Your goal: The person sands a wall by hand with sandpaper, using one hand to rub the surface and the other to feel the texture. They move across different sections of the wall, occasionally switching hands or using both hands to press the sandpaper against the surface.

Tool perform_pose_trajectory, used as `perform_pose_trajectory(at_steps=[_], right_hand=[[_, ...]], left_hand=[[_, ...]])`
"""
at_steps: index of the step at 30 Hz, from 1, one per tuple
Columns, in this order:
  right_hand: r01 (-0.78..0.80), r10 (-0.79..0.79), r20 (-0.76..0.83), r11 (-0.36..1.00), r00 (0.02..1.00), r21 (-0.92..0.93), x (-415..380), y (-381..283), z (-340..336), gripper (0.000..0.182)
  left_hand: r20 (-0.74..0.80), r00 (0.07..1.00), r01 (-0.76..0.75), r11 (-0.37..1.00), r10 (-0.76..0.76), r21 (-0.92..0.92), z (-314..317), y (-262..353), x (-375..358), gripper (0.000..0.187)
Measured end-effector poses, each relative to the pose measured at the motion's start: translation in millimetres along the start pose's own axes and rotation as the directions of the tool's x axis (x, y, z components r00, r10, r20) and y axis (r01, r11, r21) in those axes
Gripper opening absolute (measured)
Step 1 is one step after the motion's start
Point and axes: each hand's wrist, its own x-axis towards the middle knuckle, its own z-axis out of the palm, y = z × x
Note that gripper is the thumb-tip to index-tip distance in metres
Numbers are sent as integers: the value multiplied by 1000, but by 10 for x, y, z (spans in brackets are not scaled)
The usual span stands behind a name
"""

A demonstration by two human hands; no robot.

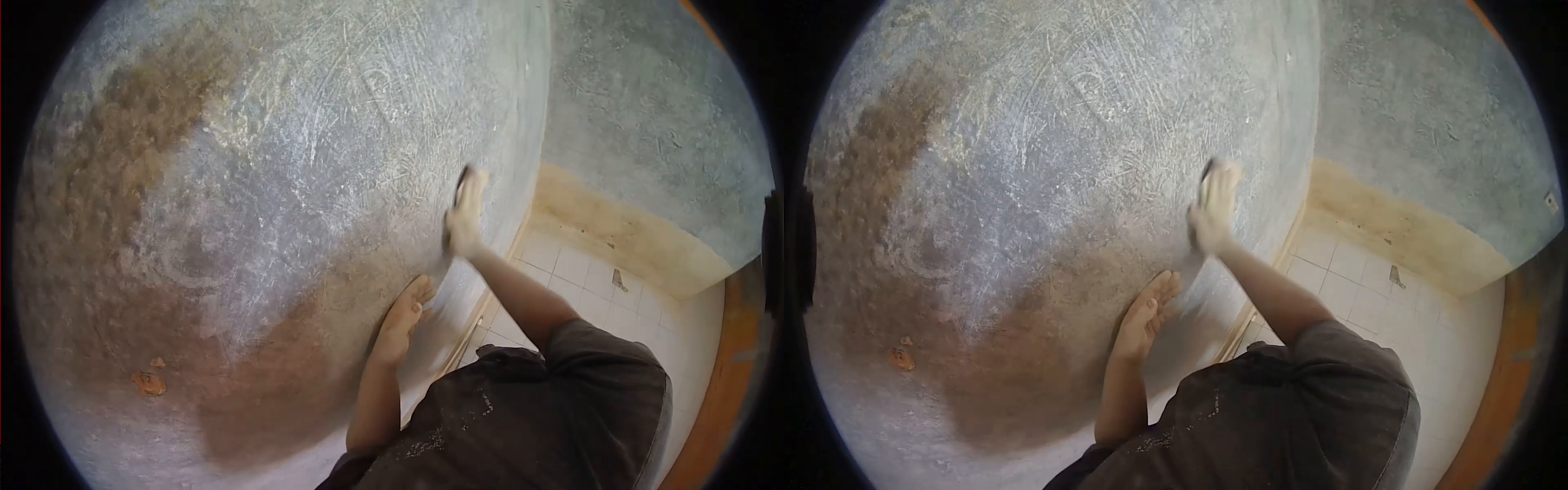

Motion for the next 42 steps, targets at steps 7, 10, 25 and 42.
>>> perform_pose_trajectory(at_steps=[7,10,25,42], right_hand=[[115,-114,17,992,993,-51,1362,-770,-256,72],[536,-522,204,844,828,-15,883,-763,-367,71],[465,-480,227,877,847,120,1162,-91,-455,73],[81,-80,31,997,996,-14,1293,825,-327,74]], left_hand=[[49,997,-64,998,64,0,145,181,306,64],[56,996,-71,997,70,16,194,244,405,68],[162,977,-144,989,137,33,370,397,981,78],[178,974,-145,989,140,18,408,378,1103,82]])
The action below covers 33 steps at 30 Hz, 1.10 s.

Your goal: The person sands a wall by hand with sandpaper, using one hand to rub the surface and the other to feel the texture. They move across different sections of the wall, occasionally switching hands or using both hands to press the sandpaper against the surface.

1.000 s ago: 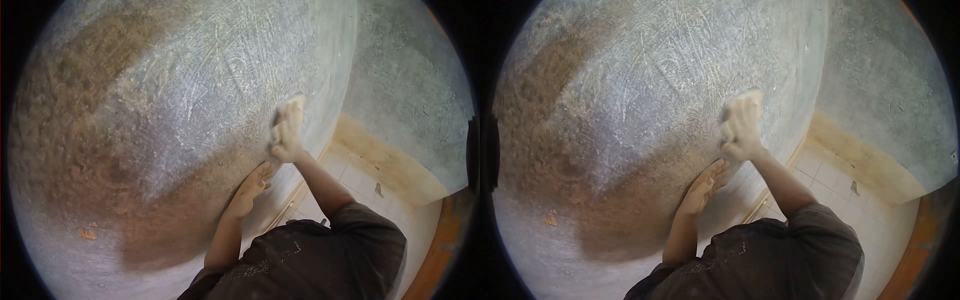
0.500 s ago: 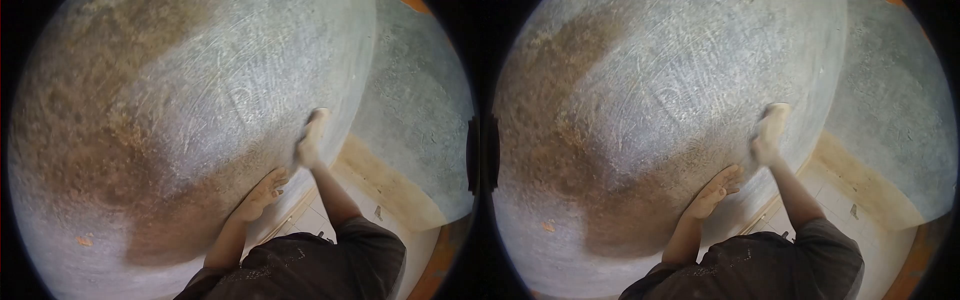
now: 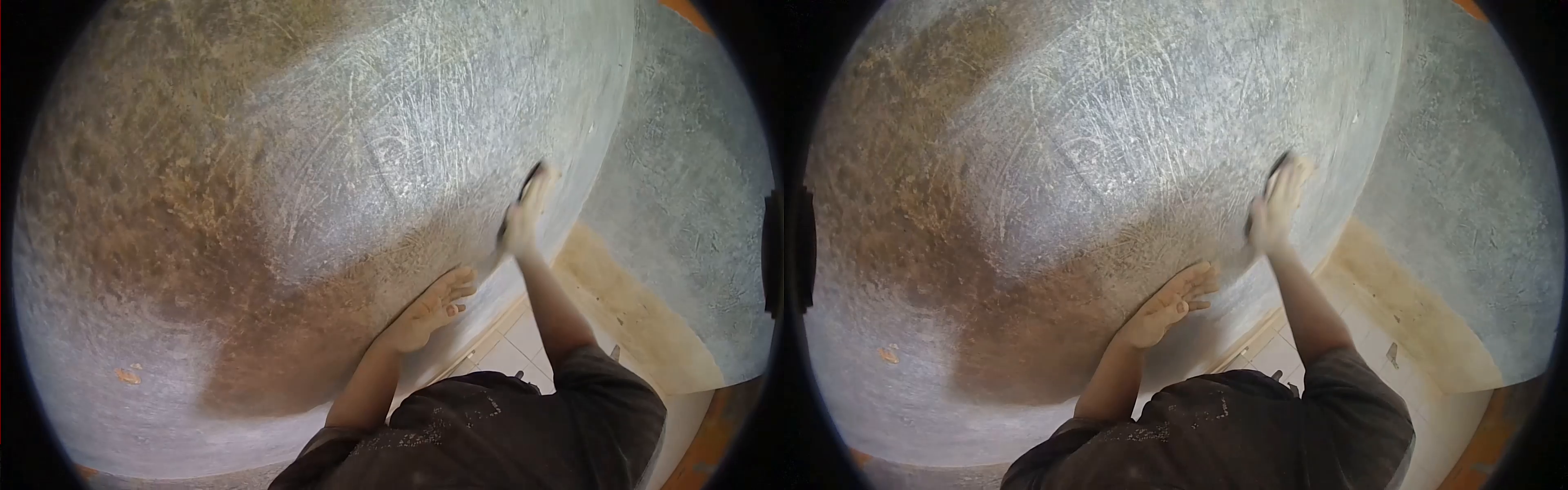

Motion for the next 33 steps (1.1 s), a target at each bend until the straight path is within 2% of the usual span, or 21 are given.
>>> perform_pose_trajectory(at_steps=[2,3,5,7,8,10,12,14,15,17,19,22,24,27,29,32,33], right_hand=[[-15,22,-168,999,986,46,644,-182,-129,74],[27,-16,-144,997,990,69,977,-381,-217,74],[205,-199,-122,978,972,37,1251,-803,-221,74],[466,-471,-108,882,875,-72,1188,-1154,-146,74],[541,-546,-34,835,837,-100,1025,-1201,-177,76],[688,-677,120,716,726,-117,541,-1215,-147,79],[725,-702,182,671,688,-152,312,-625,-109,89],[445,-443,-43,889,895,103,447,-172,26,85],[350,-347,-80,936,935,27,673,-396,-21,80],[263,-267,-129,964,955,-51,1193,-1003,-253,73],[381,-382,-135,924,914,-38,1384,-1479,-188,71],[688,-678,-142,726,721,26,1058,-1963,48,74],[734,-719,157,675,677,-72,491,-1944,-10,79],[815,-799,161,564,579,-134,240,-1187,100,82],[698,-697,26,716,716,-9,606,-1449,-19,78],[600,-593,-153,800,790,-7,1217,-2106,-101,73],[576,-566,-188,817,802,-3,1274,-2341,-53,72]], left_hand=[[-4,1000,8,1000,-8,6,20,21,10,84],[2,1000,6,1000,-5,-5,19,23,20,84],[12,1000,-10,1000,10,-21,4,17,41,84],[17,1000,-19,1000,19,-13,-2,-24,45,83],[14,1000,-24,1000,24,-9,-6,-35,39,83],[23,999,-34,999,34,-11,2,-30,30,81],[23,999,-37,999,37,17,-2,-16,-30,78],[32,999,-36,996,34,76,-34,27,-102,77],[14,999,-32,997,31,74,-40,58,-140,76],[-3,1000,-3,998,4,59,-6,99,-187,74],[-19,999,-34,999,34,35,12,100,-201,72],[-33,995,-95,995,96,35,7,145,-307,70],[-67,991,-109,993,112,43,32,210,-430,69],[-155,977,-135,986,150,101,41,350,-795,69],[-196,955,-186,963,223,194,41,460,-1062,70],[-249,873,-287,854,420,434,140,736,-1292,67],[-257,811,-334,778,525,533,179,836,-1346,63]])
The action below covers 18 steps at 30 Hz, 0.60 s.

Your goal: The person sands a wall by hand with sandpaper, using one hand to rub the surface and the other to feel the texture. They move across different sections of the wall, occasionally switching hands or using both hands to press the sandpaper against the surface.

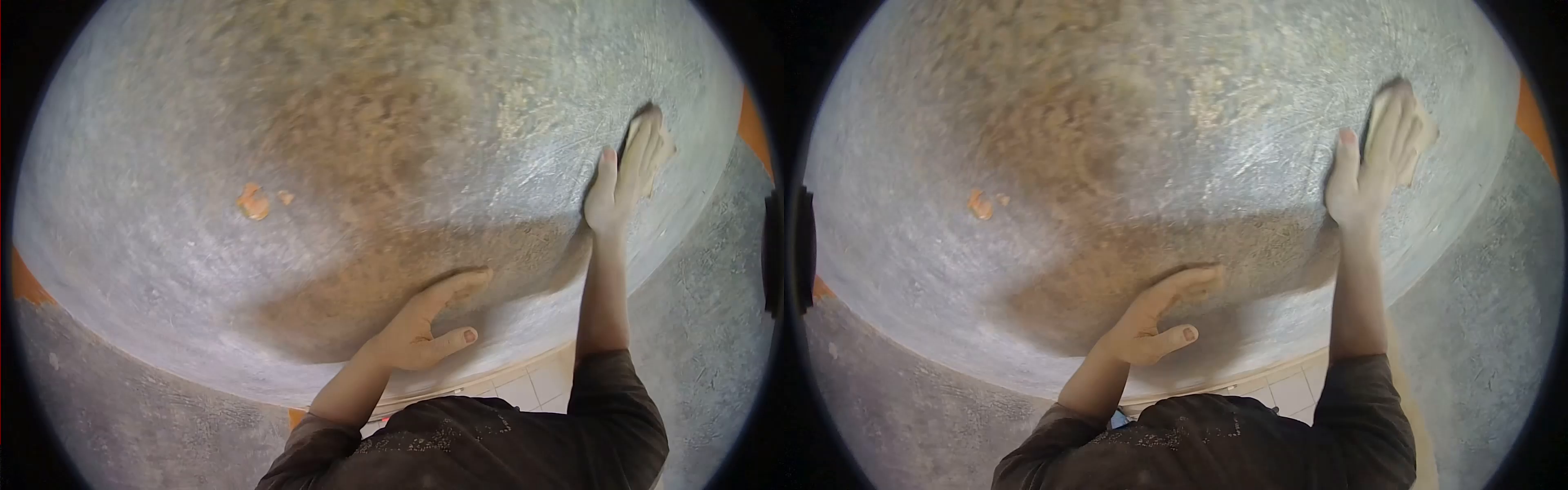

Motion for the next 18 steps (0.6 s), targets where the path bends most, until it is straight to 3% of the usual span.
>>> perform_pose_trajectory(at_steps=[2,4,5,6,9,11,13,15,17,18], right_hand=[[158,-157,-39,987,987,16,49,-349,219,73],[262,-262,61,965,963,8,-160,-874,275,82],[260,-260,200,965,945,26,-337,-1131,188,81],[254,-254,334,966,908,43,-524,-1332,91,80],[360,-297,487,932,821,-39,-1069,-1078,9,95],[125,-121,332,992,936,9,-705,-936,45,86],[160,-160,-3,984,987,82,-66,-972,210,82],[67,-67,-31,998,997,17,325,-1182,312,79],[237,-237,-5,969,971,64,385,-1577,427,81],[317,-318,3,944,948,89,396,-1803,489,82]], left_hand=[[-115,969,-191,962,216,196,-75,196,2,54],[-182,891,-312,851,417,423,-174,282,-84,44],[-197,836,-349,773,512,529,-227,314,-147,39],[-196,785,-348,681,587,645,-296,324,-231,37],[-159,654,-209,378,740,902,-520,354,-519,34],[-147,609,-14,195,780,981,-672,436,-679,37],[-207,609,126,164,766,978,-834,494,-776,40],[-237,594,233,118,769,965,-956,559,-781,41],[-226,563,315,47,795,948,-1074,666,-761,41],[-197,600,277,30,775,960,-1162,632,-809,52]])
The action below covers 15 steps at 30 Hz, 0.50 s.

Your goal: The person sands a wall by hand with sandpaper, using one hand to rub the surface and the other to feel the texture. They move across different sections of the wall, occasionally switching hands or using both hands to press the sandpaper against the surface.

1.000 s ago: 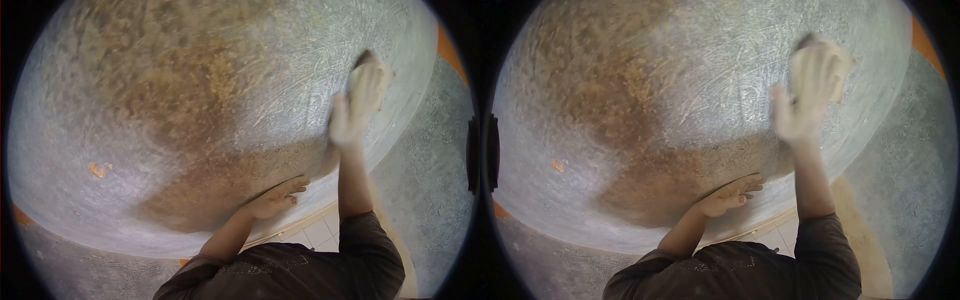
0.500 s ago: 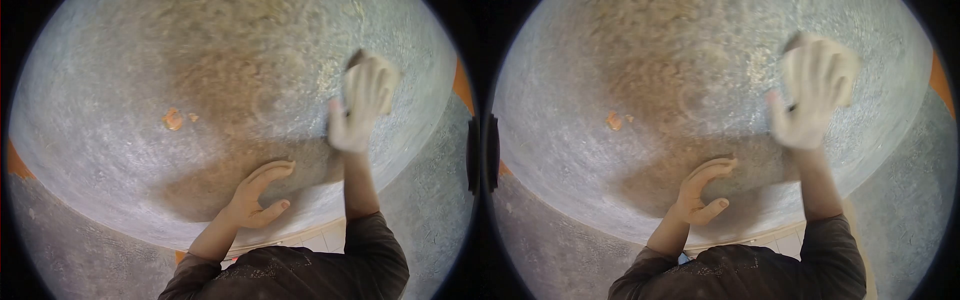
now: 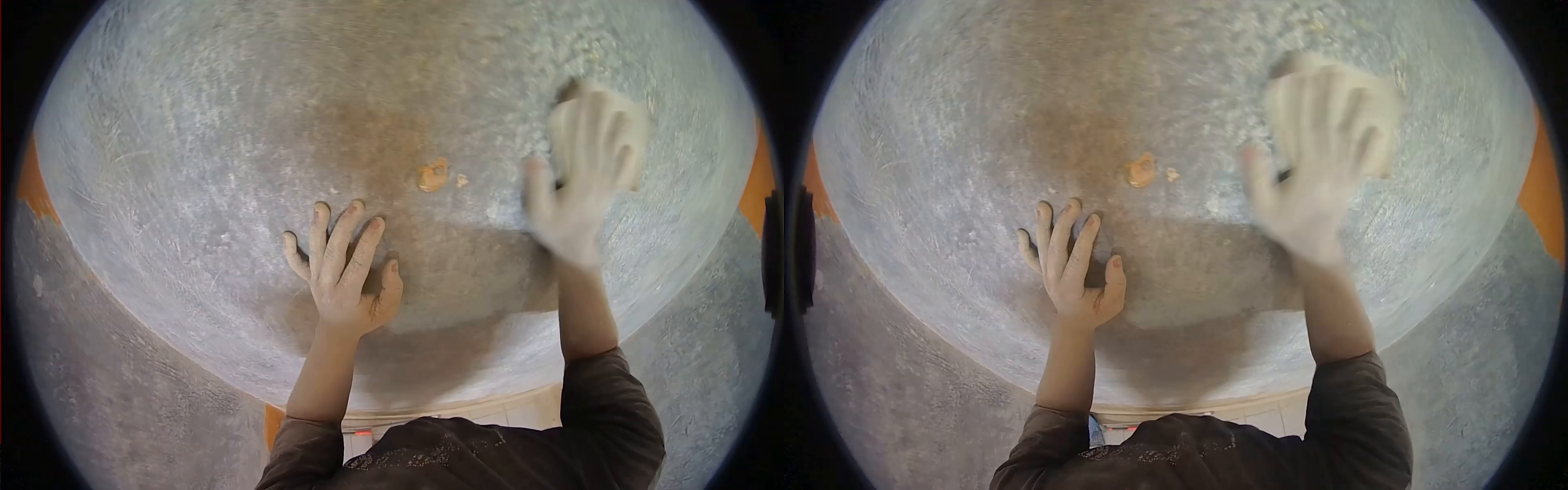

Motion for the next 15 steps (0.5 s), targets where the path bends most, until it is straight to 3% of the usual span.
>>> perform_pose_trajectory(at_steps=[1,2,6,7,9,11,13,14,15], right_hand=[[52,-45,244,998,969,-24,-65,-333,-85,82],[110,-81,472,993,878,-36,-191,-615,-241,82],[192,-207,808,974,552,118,-376,-393,-443,76],[228,-197,706,972,680,51,-202,-235,-391,71],[294,-264,353,955,898,-33,335,-55,-205,65],[321,-313,93,942,945,-93,696,-111,7,64],[298,-288,84,941,954,-160,867,-471,151,66],[161,-171,341,985,924,58,799,-778,145,67],[293,-325,326,945,888,146,509,-983,166,67]], left_hand=[[24,999,34,999,-35,11,-13,-35,-24,56],[48,996,69,997,-70,24,-40,-36,-61,59],[137,975,157,980,-174,125,-196,-198,-360,75],[126,976,161,976,-180,147,-211,-300,-390,77],[139,969,178,968,-203,176,-286,-395,-515,81],[114,966,211,962,-232,170,-298,-436,-527,79],[92,959,249,953,-267,172,-310,-458,-556,79],[84,953,272,946,-290,177,-313,-460,-578,80],[79,947,293,939,-310,181,-309,-454,-602,81]])
